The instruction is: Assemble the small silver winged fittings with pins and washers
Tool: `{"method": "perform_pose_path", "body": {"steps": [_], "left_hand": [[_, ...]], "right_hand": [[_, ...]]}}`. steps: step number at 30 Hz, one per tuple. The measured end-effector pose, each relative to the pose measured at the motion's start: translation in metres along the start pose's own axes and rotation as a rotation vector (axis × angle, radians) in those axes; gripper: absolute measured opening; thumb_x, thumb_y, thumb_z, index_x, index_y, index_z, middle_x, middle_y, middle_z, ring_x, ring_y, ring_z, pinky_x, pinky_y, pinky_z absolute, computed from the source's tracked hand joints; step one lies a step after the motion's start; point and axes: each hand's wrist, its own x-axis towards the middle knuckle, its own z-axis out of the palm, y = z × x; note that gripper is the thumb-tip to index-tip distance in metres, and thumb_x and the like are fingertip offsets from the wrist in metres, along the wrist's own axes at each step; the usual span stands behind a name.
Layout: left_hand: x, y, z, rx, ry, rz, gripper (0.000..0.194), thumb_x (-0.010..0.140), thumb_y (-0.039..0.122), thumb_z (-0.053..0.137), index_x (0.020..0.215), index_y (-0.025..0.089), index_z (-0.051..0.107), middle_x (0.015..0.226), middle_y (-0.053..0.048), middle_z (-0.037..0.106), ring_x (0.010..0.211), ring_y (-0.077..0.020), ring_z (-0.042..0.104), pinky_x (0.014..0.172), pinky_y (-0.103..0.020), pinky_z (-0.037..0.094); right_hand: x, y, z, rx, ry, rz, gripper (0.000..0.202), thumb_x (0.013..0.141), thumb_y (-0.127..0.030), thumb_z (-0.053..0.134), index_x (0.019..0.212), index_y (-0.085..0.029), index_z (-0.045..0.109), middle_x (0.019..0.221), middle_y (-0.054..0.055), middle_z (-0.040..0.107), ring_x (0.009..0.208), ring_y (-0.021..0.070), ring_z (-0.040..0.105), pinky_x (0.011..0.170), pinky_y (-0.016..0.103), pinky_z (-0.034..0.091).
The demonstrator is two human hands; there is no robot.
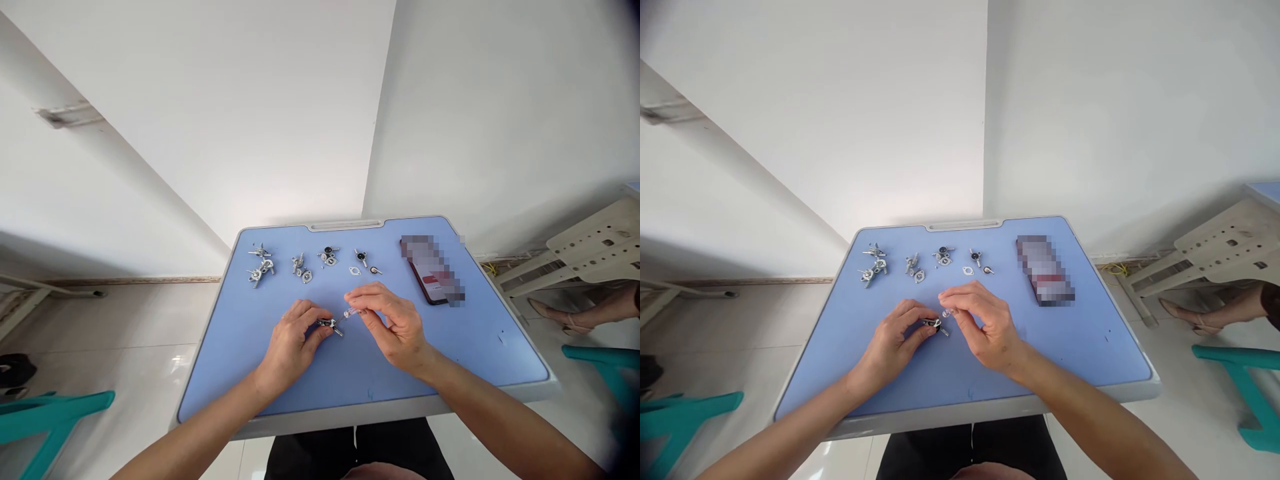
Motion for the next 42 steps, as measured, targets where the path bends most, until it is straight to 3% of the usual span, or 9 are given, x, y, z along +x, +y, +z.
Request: {"method": "perform_pose_path", "body": {"steps": [7,14,19,23,31,37,42], "left_hand": [[0.018,-0.002,-0.009,-0.121,0.017,-0.055,0.016,0.093,0.03,0.059,0.098,0.023,0.072,0.093,-0.005,0.068,0.088,-0.0188,0.062,0.079,-0.033,0.052],[0.053,-0.007,-0.004,-0.122,-0.023,-0.12,0.019,0.086,0.033,0.063,0.09,0.021,0.076,0.083,-0.003,0.067,0.072,-0.0148,0.058,0.071,-0.029,0.051],[0.063,-0.005,0.008,0.079,-0.045,-0.023,0.013,0.086,0.025,0.064,0.09,0.023,0.076,0.09,-0.005,0.071,0.088,-0.0198,0.063,0.078,-0.032,0.052],[0.061,-0.004,0.012,0.167,-0.079,0.014,0.014,0.087,0.02,0.065,0.097,0.023,0.075,0.098,-0.004,0.072,0.097,-0.0218,0.063,0.087,-0.036,0.052],[0.052,-0.021,0.001,0.035,-0.077,0.142,0.031,0.091,0.015,0.054,0.117,0.023,0.07,0.109,-0.007,0.073,0.101,-0.0222,0.065,0.092,-0.039,0.054],[0.019,-0.018,-0.015,0.083,-0.072,0.153,0.029,0.094,0.03,0.061,0.122,0.027,0.067,0.118,-0.008,0.068,0.109,-0.0247,0.062,0.091,-0.042,0.056],[0.013,-0.016,-0.005,0.225,-0.14,0.285,0.064,0.086,0.051,0.07,0.142,0.026,0.051,0.145,-0.014,0.051,0.133,-0.0351,0.045,0.106,-0.058,0.046]], "right_hand": [[0.005,0.004,-0.015,0.079,0.291,0.222,0.02,0.094,-0.017,0.057,0.105,-0.026,0.072,0.105,0.005,0.073,0.088,0.0172,0.07,0.073,0.032,0.063],[0.006,0.008,-0.018,0.062,0.308,0.258,0.021,0.093,-0.018,0.056,0.104,-0.025,0.073,0.106,0.003,0.073,0.09,0.0162,0.068,0.077,0.031,0.061],[0.007,0.009,-0.02,0.053,0.311,0.287,0.021,0.092,-0.019,0.056,0.104,-0.024,0.073,0.103,0.003,0.074,0.088,0.0162,0.068,0.079,0.032,0.06],[0.007,0.01,-0.021,0.052,0.31,0.3,0.021,0.092,-0.02,0.056,0.103,-0.023,0.073,0.102,0.003,0.074,0.086,0.0158,0.069,0.081,0.031,0.059],[0.005,0.012,-0.021,0.038,0.294,0.372,0.02,0.092,-0.026,0.057,0.104,-0.024,0.073,0.107,0.004,0.073,0.089,0.0175,0.067,0.081,0.033,0.058],[0.006,0.014,-0.024,-0.017,0.316,0.409,0.02,0.092,-0.029,0.058,0.103,-0.025,0.074,0.104,0.003,0.074,0.083,0.0175,0.068,0.079,0.034,0.057],[0.008,0.012,-0.025,-0.062,0.344,0.417,0.019,0.091,-0.03,0.058,0.102,-0.025,0.074,0.104,0.003,0.074,0.081,0.0169,0.068,0.079,0.034,0.057]]}}
